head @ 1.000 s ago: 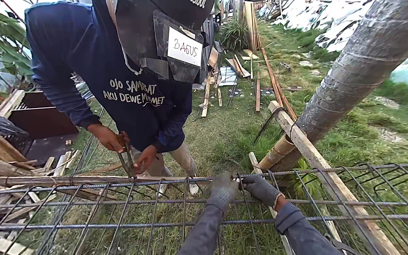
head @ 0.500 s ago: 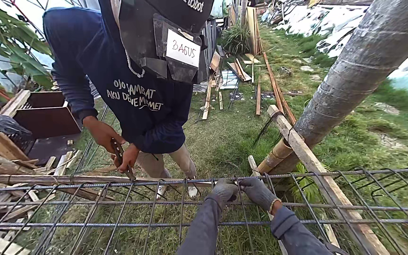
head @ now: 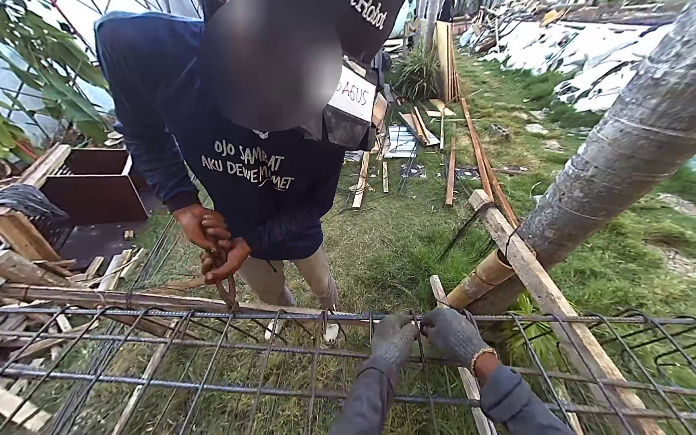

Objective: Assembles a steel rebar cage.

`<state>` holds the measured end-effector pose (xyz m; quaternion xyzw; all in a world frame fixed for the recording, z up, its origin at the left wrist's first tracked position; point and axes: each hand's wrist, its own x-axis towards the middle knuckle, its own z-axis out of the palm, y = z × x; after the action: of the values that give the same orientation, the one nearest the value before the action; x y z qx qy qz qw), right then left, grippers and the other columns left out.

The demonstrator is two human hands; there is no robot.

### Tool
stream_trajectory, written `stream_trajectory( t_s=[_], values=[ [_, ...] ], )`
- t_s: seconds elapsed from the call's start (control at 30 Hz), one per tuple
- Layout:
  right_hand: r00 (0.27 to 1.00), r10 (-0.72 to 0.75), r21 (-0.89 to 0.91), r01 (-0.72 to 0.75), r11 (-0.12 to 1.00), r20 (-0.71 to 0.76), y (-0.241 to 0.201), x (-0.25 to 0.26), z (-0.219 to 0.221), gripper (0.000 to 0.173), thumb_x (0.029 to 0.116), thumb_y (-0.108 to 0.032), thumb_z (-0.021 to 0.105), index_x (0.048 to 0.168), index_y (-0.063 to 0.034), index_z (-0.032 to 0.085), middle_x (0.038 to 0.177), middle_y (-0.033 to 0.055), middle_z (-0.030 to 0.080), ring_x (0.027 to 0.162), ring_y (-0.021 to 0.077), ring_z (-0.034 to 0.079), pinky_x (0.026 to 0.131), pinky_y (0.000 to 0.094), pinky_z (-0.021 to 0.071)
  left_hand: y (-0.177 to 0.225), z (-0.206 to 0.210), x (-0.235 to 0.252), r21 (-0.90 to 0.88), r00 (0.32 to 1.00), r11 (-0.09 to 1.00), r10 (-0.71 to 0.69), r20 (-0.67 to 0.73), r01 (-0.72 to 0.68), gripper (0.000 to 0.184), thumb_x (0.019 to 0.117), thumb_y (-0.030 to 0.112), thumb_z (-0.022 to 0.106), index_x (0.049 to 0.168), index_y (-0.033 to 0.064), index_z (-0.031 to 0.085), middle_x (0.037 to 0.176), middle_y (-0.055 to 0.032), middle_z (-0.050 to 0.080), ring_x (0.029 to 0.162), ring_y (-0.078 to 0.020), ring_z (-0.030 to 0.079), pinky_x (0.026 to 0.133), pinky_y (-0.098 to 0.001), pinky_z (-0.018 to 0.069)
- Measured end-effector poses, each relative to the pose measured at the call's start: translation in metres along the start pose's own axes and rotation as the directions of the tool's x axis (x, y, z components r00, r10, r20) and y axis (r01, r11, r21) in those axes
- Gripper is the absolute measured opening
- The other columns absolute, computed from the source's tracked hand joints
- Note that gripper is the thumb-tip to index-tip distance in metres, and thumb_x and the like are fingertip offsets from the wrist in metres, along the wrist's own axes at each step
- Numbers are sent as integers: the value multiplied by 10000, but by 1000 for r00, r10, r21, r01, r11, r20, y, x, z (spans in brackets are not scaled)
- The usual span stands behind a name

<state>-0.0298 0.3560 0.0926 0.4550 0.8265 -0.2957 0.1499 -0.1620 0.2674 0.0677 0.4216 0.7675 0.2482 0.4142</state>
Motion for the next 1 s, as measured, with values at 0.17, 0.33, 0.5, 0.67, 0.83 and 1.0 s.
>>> stream_trajectory(
  t_s=[0.17,0.33,0.5,0.67,0.83,1.0],
  values=[
    [995,91,-24,-92,995,-33,-3,-8,6,301,990,-291,531,1173,-157,730,1196,129,714,1167,328,662,954,590,518,23,16,-13,411,986,901,-165,30,138,491,1048,455,453,1341,89,600,1291,-146,670,1238,-319,624,1015,-568,486],
    [989,103,34,-100,994,-103,4,-7,31,294,1011,-281,506,1169,-154,718,1187,122,716,1153,321,668,947,585,523,10,15,0,434,971,900,-127,203,27,491,1071,363,430,1501,126,449,1382,-166,617,1289,-346,591,1044,-594,468],
    [980,122,42,-116,992,-156,-1,-13,41,308,1026,-284,483,1184,-153,712,1165,124,727,1138,321,680,928,572,531,-3,10,7,373,969,928,-68,239,-27,490,1084,373,406,1533,180,440,1413,-128,607,1323,-305,570,1089,-576,439],
    [984,131,14,-130,991,-124,-4,-11,41,316,1021,-328,490,1142,-139,712,1146,125,729,1127,324,683,912,579,533,-5,9,9,357,964,934,-66,258,-31,531,1083,382,408,1581,198,379,1447,-125,586,1347,-302,553,1110,-573,425],
    [990,90,-77,-99,992,-108,-2,-14,38,299,1001,-279,504,1141,-107,704,1154,157,720,1124,357,680,904,601,532,-8,8,9,320,958,944,-11,286,-84,524,1073,307,420,1578,171,394,1473,-135,563,1373,-286,531,1138,-540,407],
    [1000,9,-219,-13,976,-23,3,-19,5,259,951,-243,560,1105,-108,719,1138,169,718,1109,379,673,879,628,523,-7,3,4,264,959,954,65,276,-140,427,1068,260,432,1463,143,546,1378,-145,623,1274,-287,596,1087,-526,448]
  ],
)
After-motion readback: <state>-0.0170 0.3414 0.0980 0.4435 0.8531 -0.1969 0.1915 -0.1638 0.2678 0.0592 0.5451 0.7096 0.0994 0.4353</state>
